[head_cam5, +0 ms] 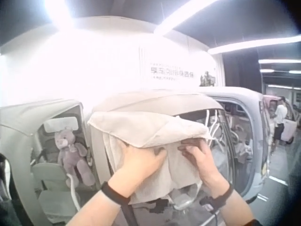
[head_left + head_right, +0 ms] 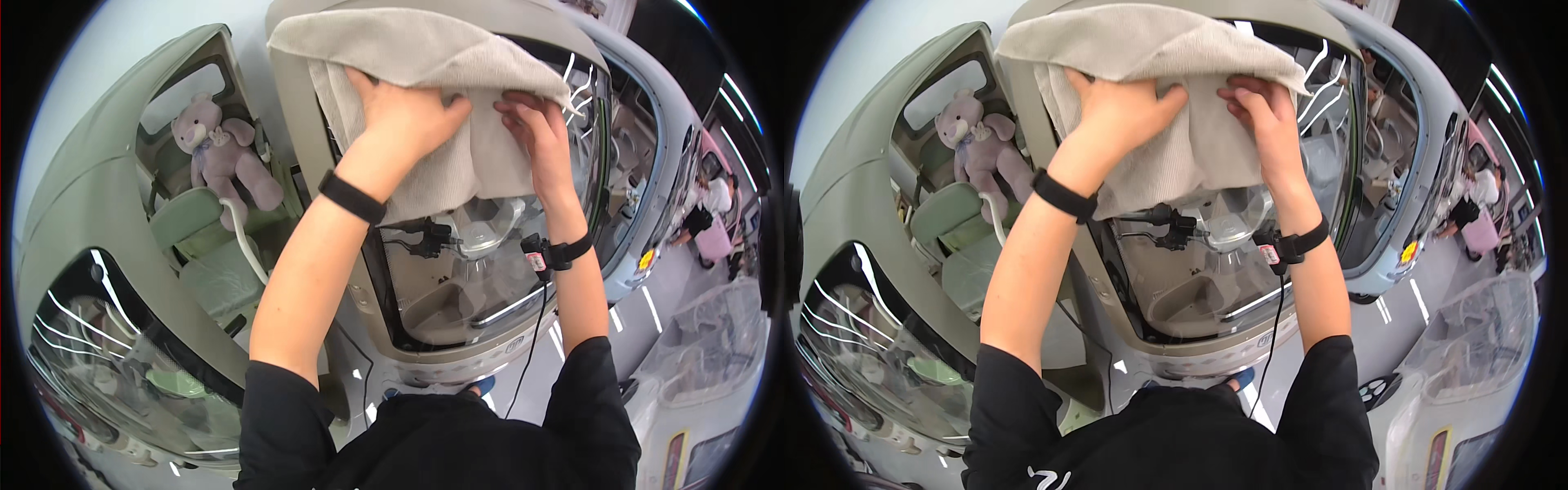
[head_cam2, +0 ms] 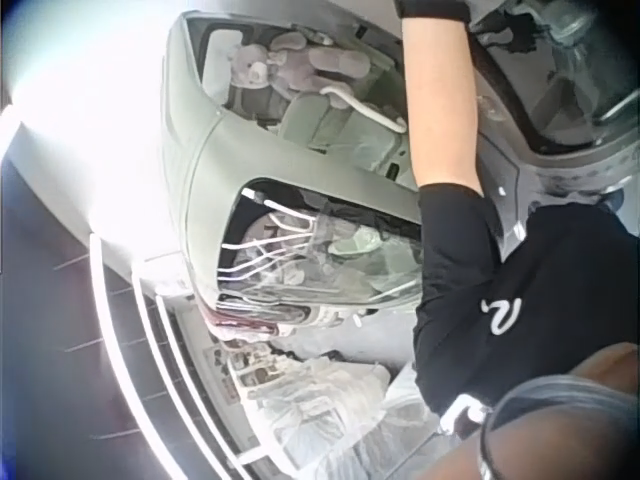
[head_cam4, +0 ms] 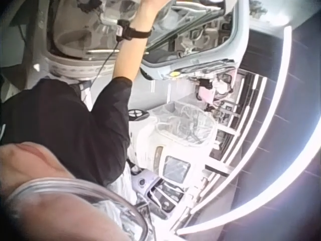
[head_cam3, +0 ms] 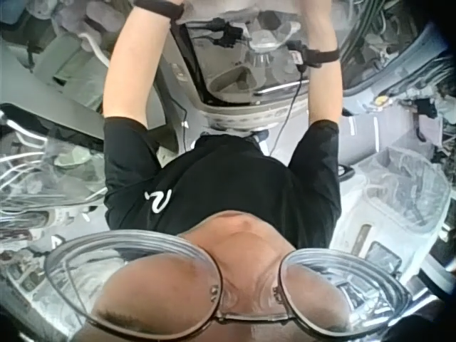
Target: Wiping down the exterior window and body of a small electric vehicle with a cloth.
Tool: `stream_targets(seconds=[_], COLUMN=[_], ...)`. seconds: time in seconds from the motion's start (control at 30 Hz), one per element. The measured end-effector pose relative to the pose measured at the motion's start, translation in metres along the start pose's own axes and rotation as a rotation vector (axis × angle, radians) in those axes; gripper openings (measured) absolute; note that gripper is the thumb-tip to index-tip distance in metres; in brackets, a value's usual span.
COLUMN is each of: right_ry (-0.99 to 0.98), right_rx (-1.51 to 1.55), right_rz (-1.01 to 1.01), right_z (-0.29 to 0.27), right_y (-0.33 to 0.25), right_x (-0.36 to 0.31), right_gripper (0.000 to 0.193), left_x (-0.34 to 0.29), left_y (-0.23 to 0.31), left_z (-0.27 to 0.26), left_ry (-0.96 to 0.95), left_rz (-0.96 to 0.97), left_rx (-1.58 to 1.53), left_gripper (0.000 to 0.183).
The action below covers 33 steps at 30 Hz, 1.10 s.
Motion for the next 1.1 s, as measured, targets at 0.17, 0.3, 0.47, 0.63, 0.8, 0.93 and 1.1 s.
stream_targets(seconds=[0.17,0.3,0.47,0.63,0.8,0.93,1.1], right_ry=[-0.083,-0.033,0.093,0.089,0.122,0.207,0.232], right_rx=[-0.552,-0.757,-0.910,-0.802,-0.784,-0.750,-0.719], right_rz=[-0.733,-0.843,-0.928,-0.844,-0.789,-0.789,-0.809], right_z=[0.004,-0.005,-0.046,-0.100,-0.158,-0.203,-0.233], right_y=[-0.015,-0.004,0.005,0.021,0.041,0.066,0.071], right_x=[-0.011,-0.008,0.010,0.023,0.045,0.052,0.055], right_gripper=[0.062,0.067,0.066,0.061,0.048,0.051,0.055], left_x=[0.026,0.045,0.063,0.072,0.072,0.069,0.067], left_y=[0.041,0.060,0.100,0.136,0.174,0.198,0.219], left_z=[0.029,0.066,0.105,0.139,0.176,0.201,0.223], left_ry=[-0.068,-0.233,-0.436,-0.553,-0.548,-0.570,-0.565], left_rz=[0.123,0.181,0.187,0.186,0.262,0.254,0.239], left_rx=[0.227,0.284,0.365,0.454,0.583,0.627,0.598], left_gripper=[0.057,0.055,0.055,0.061,0.072,0.070,0.068])
Point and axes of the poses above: each hand's wrist, its own x-axis towards the middle knuckle, its own z-axis out of the palm, y = z × x, the point moved 7 cm from there along x, towards the middle knuckle, and after that the axes turned 12 degrees about y, right-handed, at the moved point
